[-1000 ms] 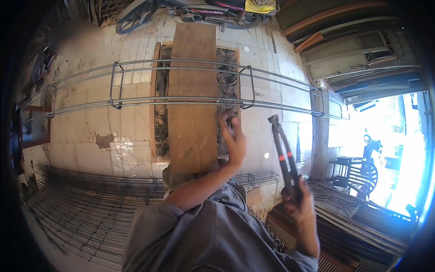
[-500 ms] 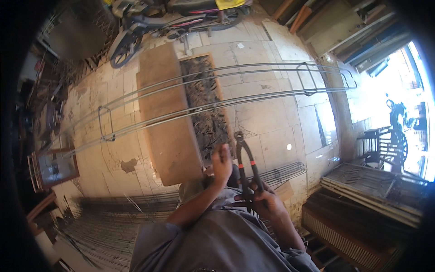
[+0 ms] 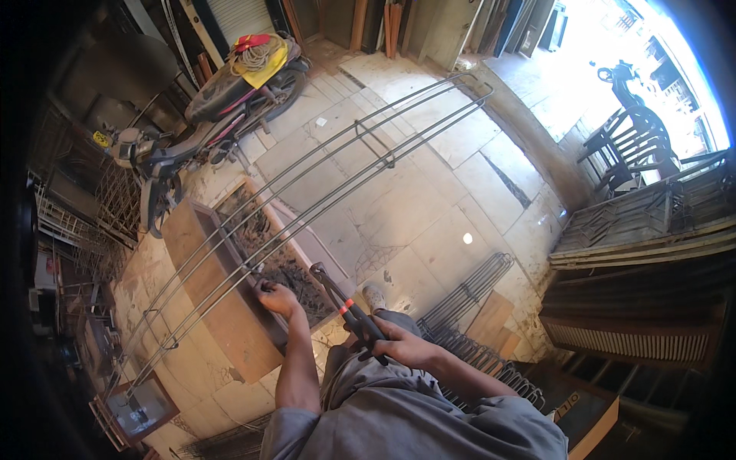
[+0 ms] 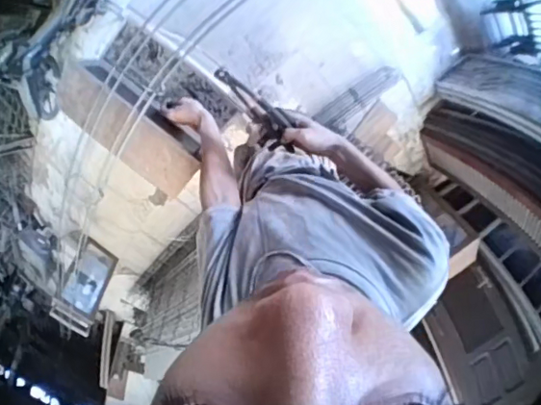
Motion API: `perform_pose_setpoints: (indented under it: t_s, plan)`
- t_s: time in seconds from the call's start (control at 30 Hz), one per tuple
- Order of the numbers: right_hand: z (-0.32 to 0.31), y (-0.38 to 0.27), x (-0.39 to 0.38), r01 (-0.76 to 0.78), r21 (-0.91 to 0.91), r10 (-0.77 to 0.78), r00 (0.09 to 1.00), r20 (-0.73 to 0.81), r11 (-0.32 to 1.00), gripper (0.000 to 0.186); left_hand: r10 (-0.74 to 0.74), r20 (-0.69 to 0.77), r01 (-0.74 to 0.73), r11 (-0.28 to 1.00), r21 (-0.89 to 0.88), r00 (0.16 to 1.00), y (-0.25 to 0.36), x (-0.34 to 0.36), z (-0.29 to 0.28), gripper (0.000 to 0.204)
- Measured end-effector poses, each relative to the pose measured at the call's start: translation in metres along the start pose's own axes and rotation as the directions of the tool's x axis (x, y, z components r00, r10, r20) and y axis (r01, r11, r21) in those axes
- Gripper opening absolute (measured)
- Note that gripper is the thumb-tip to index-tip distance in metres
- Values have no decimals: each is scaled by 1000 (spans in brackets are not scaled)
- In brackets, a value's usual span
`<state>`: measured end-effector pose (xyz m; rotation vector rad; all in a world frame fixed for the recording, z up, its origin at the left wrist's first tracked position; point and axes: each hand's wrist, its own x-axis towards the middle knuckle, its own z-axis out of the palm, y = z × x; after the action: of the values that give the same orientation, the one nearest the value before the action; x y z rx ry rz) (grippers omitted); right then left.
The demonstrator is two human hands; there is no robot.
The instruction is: The person assembles a metal structure by securing wire connectors to long metal rods using a pair of pliers.
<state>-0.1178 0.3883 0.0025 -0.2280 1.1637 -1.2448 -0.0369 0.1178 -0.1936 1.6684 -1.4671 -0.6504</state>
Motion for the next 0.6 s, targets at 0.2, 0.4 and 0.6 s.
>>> perform_pose_setpoints:
  t_s: [0.2,0.4,0.6]
  plan:
    - [-20,13,-17,186,-133,-194,979,-56,974,50,86,-22,-81,982,173,996,20,18,8,27]
    - [-37,35,-25,54,-120,-78,976,-202,991,42,239,65,-241,970,21,969,32,-18,-7,36]
    - [-35,30,-12,263,-117,-284,929,-236,958,46,61,818,189,961,-203,571,68,-127,-94,35]
